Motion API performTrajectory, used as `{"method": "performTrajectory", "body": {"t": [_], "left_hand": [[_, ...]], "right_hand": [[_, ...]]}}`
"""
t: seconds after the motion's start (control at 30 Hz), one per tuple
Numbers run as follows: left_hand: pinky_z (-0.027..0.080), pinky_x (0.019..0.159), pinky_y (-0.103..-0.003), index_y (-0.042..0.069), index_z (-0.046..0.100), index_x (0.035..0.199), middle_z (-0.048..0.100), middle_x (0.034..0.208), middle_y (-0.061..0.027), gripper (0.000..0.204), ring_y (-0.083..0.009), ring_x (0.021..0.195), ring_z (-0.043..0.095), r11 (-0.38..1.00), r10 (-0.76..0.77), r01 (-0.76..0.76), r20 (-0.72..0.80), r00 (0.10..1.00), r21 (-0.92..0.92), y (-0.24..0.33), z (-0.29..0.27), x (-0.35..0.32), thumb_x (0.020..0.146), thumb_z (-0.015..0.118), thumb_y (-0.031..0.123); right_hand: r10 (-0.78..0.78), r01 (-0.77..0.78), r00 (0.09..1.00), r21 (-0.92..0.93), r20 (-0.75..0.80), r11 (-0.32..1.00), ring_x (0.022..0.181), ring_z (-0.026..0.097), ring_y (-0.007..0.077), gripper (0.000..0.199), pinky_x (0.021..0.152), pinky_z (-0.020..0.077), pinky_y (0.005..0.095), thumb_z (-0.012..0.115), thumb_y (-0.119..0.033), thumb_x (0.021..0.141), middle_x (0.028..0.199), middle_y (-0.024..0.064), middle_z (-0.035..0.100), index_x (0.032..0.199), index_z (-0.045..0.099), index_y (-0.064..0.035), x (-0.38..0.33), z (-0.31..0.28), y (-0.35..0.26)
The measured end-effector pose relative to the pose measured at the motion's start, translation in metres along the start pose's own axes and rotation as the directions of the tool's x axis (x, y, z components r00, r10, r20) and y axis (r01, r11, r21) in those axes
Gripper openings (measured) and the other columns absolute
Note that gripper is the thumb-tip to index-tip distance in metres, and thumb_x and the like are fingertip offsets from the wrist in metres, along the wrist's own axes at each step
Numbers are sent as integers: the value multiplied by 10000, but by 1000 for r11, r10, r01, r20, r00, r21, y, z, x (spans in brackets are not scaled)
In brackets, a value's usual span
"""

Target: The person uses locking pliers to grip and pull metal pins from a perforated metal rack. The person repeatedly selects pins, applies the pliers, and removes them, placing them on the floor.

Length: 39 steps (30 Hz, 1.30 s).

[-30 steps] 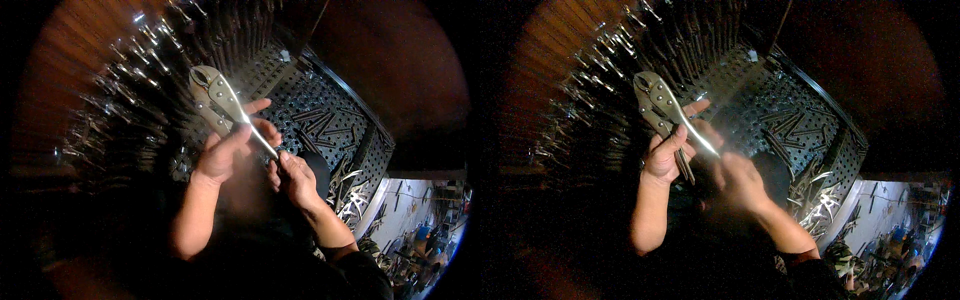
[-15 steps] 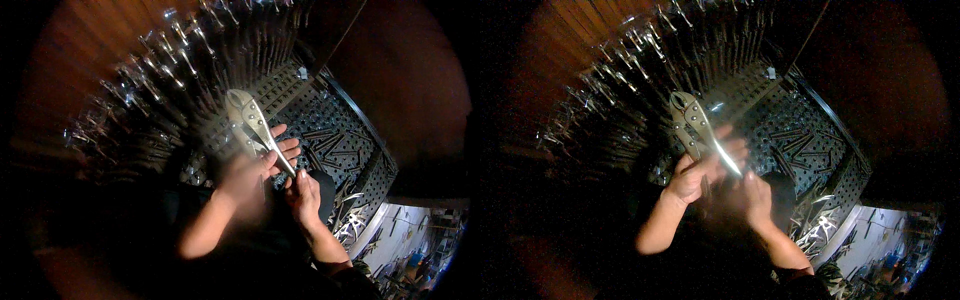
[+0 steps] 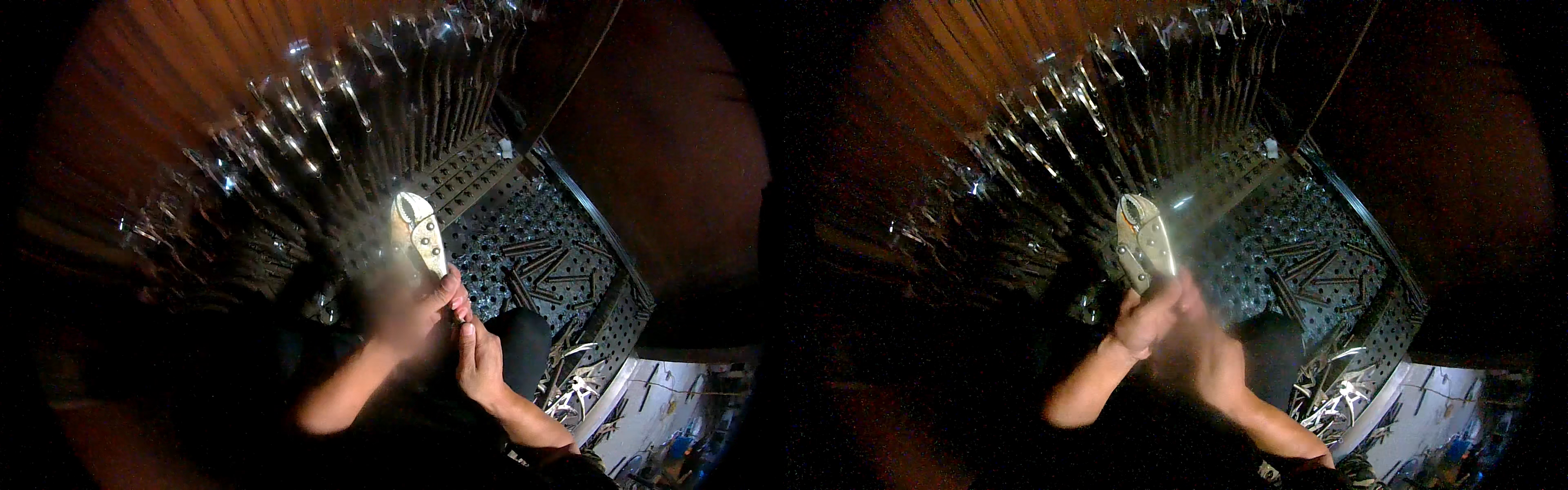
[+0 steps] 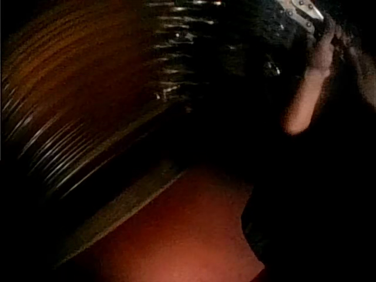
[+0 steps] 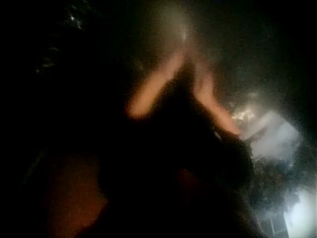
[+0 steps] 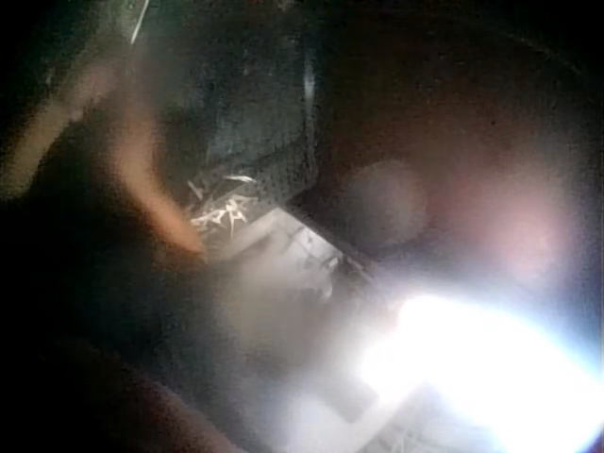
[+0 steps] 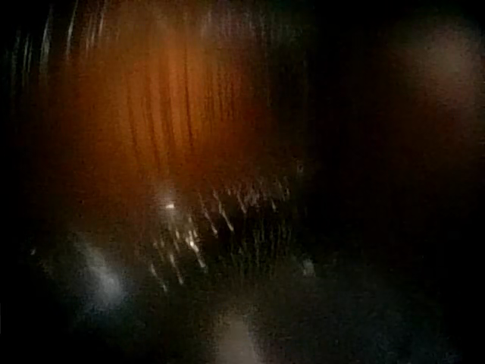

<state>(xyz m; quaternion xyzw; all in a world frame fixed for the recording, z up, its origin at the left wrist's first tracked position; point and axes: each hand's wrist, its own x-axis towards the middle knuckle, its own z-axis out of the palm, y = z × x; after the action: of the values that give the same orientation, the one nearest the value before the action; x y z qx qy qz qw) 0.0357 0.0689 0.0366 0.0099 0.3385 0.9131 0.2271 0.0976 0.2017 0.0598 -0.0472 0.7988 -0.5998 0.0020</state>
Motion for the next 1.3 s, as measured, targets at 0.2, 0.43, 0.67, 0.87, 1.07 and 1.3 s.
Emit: {"method": "performTrajectory", "body": {"t": [0.2,0.43,0.67,0.87,1.07,1.3], "left_hand": [[505,811,-330,35,538,990,567,821,-63,190,-172,805,581,982,34,-40,38,999,185,21,8,-10,1061,504,207],[515,984,-397,-53,513,1285,673,1095,-184,372,-277,1082,655,997,-4,0,-56,998,-75,18,-1,-31,1032,528,218],[487,972,-395,42,539,1059,624,979,-124,211,-237,1013,603,994,-41,16,-242,969,-106,28,37,-36,1047,503,249],[453,774,-346,108,441,845,454,755,-14,296,-157,753,466,995,-45,68,-272,961,72,15,22,-29,1042,528,311],[447,747,-342,107,426,813,426,720,-17,329,-156,713,450,996,-32,57,-308,951,70,12,13,-28,1034,528,329],[450,731,-363,103,429,808,427,708,-25,274,-172,682,452,999,-38,25,-319,947,-46,15,7,-34,1021,514,251]], "right_hand": [[51,-58,994,69,99,996,728,668,378,347,671,504,388,383,-202,1083,813,224,634,1252,551,50,6,-3,-24],[-106,124,992,-377,67,918,641,621,424,170,555,488,467,582,-138,958,706,209,606,1025,549,15,-2,2,7],[-283,251,959,-520,19,817,612,608,398,163,540,480,464,642,-77,864,701,188,576,884,495,-11,1,11,11],[-112,154,983,-314,148,937,654,592,483,357,587,476,522,516,-250,967,768,266,589,1090,450,78,-8,9,12],[-84,142,979,-323,186,936,644,590,504,379,575,459,549,490,-278,984,746,291,587,1069,439,87,-10,14,15],[-13,35,968,-85,251,996,581,581,368,342,566,467,460,428,-279,1057,683,178,583,1028,466,60,-9,16,18]]}}
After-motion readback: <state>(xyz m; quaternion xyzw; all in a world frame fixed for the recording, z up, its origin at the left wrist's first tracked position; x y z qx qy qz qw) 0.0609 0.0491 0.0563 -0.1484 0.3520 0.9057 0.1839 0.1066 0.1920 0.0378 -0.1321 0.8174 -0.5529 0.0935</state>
